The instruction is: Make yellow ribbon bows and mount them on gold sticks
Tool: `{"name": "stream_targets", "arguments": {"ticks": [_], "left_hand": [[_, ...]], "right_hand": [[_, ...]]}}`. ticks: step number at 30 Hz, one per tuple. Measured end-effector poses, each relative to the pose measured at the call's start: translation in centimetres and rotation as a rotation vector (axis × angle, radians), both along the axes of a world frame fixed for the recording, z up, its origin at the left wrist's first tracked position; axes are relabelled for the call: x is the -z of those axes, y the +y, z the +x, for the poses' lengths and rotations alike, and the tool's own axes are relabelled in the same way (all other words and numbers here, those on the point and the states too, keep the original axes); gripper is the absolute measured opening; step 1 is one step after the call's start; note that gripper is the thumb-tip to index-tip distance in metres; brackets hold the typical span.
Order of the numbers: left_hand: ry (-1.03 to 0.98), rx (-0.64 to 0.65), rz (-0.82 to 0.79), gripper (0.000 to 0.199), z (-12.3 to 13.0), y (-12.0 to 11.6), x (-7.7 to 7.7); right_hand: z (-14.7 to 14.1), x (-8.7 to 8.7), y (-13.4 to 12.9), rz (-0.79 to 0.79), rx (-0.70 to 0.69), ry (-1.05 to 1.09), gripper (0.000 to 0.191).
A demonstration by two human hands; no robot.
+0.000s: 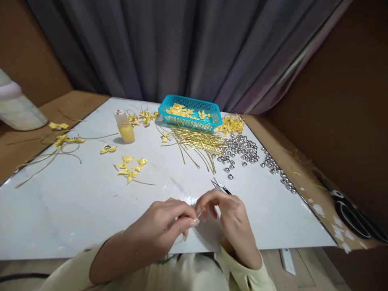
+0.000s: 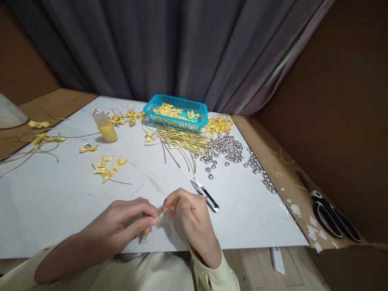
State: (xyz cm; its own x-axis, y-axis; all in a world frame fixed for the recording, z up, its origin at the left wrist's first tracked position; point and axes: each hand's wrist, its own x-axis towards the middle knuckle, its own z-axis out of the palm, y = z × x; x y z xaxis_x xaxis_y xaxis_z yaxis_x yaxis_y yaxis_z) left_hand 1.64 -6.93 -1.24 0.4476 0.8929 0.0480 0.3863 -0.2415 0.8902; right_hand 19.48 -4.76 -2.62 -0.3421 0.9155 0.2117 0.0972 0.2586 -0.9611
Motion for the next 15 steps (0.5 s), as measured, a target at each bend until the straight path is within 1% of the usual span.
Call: {"name": "stream_targets", "arguments": {"ticks": [3,4,8,9,11,15], "left_hand": [[-0.006,-0.014,0.004,0.019,0.0,0.0,0.1],[-0.008,-0.017,0.004,0.019,0.0,0.0,0.1],[-0.010,-0.009,-0.008,0.018,0.0,0.0,0.1],[-0.010,-0.006,-0.012,0.019,0.0,0.0,0.2],[-0.013,-0.002,-0.013,0.019,0.0,-0.1,0.2],[-0.009,-0.005,-0.006,0.020,0.0,-0.1,0.2]], "right_hand": [[0.9,-0.3,0.4,0.016,-0.105,-0.089,0.060],[1.1,-0.4,0.4,0.008,-0.133,-0.122,0.054],[1.3,-0.7,0.4,0.012,-0.231,-0.240,0.015],[1.2,-0.8,0.3,0.030,-0.248,-0.248,0.012],[1.0,-1.1,0.2,0.074,-0.262,-0.249,0.014],[0.8,-1.0,0.0,0.150,-0.221,-0.252,0.020]]}}
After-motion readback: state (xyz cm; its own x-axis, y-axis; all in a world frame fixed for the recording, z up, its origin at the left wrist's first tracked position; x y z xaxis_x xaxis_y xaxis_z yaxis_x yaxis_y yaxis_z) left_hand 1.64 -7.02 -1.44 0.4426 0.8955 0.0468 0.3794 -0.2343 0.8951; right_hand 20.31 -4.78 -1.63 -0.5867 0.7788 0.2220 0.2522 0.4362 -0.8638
